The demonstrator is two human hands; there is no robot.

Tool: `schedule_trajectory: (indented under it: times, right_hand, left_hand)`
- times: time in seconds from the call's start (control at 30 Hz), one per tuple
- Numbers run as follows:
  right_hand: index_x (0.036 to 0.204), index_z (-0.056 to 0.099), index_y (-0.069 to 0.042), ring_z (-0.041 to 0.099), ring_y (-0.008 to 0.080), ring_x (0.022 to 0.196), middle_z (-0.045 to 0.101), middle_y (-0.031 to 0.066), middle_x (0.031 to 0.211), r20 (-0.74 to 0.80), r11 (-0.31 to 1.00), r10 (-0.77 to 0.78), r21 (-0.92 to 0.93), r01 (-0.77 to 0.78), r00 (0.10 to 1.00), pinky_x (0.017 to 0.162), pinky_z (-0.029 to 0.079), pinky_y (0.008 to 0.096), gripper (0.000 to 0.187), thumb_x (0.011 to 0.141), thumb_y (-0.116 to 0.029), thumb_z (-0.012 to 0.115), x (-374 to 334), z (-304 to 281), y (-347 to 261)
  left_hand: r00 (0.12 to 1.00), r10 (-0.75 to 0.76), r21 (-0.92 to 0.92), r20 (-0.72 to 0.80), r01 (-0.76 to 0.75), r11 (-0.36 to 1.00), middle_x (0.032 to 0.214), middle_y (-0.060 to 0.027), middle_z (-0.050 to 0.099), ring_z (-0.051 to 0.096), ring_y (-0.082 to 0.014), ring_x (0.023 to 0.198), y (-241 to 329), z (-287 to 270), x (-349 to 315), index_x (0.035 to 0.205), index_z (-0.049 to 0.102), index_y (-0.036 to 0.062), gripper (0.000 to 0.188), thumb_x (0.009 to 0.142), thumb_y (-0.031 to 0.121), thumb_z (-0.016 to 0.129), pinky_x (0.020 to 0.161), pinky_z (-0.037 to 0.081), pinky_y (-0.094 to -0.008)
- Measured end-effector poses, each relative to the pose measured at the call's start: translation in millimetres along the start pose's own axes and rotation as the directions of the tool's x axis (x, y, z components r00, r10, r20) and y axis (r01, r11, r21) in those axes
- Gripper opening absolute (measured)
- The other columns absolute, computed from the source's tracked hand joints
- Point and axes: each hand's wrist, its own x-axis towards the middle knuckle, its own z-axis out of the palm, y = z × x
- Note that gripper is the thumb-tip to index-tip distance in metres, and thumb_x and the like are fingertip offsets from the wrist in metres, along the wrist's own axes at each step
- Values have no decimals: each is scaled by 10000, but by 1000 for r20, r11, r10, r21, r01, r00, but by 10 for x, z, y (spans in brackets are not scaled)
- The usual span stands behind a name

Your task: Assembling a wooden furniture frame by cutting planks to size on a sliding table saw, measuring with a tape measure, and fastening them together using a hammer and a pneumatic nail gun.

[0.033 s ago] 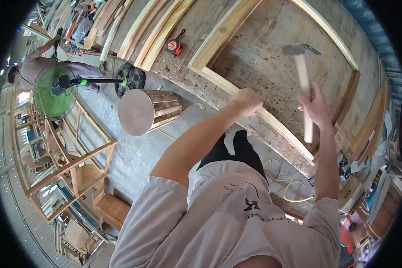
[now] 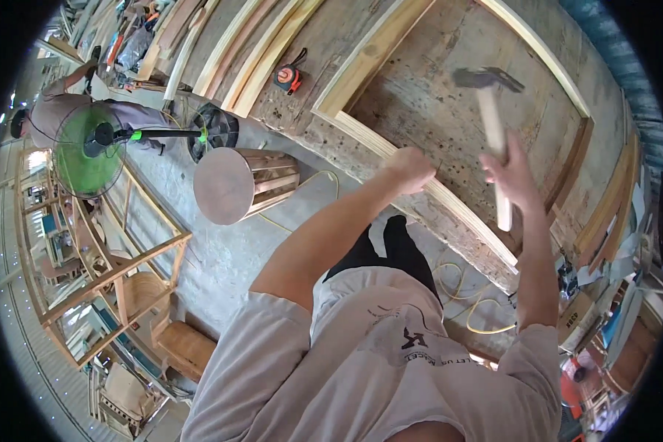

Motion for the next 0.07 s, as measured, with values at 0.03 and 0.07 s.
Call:
schedule_trajectory:
  times: [0.03,0.07]
  right_hand:
    - [1375,392,-144,618,171,700,630,73,872,71,999,-2,-52,6,997,658,546,366,601,891,-391,648,62,119,-125]
    - [1375,392,-144,618,171,700,630,73,872,63,998,4,-65,0,998,658,546,366,601,891,-391,648,73,161,-169]
  left_hand:
    - [1000,7,2,-13,-7,1000,795,-59,684,682,-267,789,17,3,18,855,673,114,306,751,394,740,656,558,-395]
    - [1000,14,-37,-14,-14,999,797,-63,689,683,-280,798,18,-3,37,880,681,114,308,745,382,749,674,563,-391]
